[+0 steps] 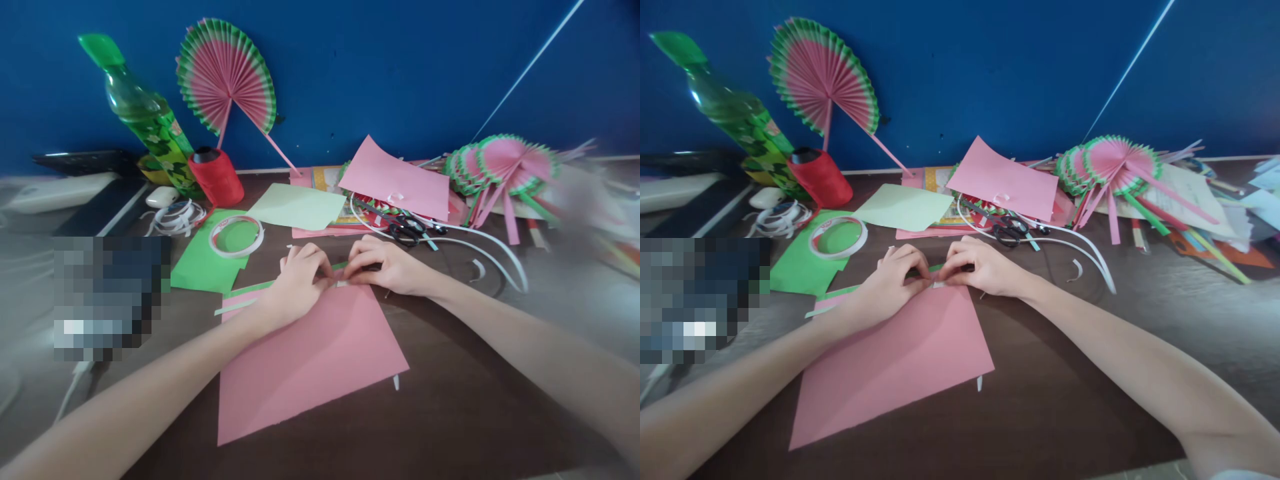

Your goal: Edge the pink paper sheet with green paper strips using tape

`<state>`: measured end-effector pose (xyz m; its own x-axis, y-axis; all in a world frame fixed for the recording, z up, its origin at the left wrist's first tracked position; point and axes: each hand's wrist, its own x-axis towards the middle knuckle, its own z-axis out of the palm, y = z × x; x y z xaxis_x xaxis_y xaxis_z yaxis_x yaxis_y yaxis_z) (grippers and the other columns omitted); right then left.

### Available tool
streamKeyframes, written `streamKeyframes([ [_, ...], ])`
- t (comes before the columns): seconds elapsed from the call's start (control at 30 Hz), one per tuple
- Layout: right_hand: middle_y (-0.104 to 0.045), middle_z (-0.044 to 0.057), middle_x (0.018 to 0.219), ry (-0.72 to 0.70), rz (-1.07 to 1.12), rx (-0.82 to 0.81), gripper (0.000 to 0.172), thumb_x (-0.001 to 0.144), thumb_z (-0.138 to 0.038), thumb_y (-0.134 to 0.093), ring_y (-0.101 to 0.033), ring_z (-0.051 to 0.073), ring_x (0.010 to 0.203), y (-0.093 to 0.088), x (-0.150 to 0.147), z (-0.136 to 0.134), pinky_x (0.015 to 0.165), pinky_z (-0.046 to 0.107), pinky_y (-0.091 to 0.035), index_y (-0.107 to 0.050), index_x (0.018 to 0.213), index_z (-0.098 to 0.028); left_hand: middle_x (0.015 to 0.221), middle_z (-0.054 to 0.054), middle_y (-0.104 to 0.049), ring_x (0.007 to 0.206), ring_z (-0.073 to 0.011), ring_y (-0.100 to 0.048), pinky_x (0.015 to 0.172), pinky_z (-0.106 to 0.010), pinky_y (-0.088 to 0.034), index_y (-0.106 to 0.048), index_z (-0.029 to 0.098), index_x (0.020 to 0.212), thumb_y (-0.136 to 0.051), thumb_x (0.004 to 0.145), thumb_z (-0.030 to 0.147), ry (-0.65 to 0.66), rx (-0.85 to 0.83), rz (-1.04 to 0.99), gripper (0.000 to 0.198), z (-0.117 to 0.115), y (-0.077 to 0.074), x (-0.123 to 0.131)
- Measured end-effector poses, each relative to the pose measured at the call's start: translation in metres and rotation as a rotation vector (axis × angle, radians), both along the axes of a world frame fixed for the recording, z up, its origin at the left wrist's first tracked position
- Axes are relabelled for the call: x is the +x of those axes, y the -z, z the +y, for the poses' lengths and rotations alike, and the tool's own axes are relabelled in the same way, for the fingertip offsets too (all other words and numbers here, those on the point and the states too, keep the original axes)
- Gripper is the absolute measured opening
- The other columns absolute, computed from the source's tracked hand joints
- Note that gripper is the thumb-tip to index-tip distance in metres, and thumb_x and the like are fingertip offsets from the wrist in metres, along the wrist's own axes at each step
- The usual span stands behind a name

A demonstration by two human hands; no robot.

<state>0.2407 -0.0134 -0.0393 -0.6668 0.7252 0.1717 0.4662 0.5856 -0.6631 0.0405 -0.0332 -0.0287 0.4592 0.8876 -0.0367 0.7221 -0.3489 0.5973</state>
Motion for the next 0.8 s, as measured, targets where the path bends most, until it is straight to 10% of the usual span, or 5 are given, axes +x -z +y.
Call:
streamKeyframes([
  [0.8, -0.059, 0.001, 0.079, -0.027, -0.021, 0.013, 0.007, 0.079, -0.020, -0.063, -0.046, 0.016, 0.080, 0.0006, -0.0007, 0.0002, 0.077, 0.031, -0.035, -0.069, 0.075, -0.021, 0.092, -0.002, -0.054, 0.094, -0.0211, -0.041, 0.081, -0.038, -0.031, -0.052, 0.017, 0.070, -0.049, 0.078, 0.016, -0.001, -0.004, 0.009, 0.009, -0.0007, -0.0005, 0.0001],
])
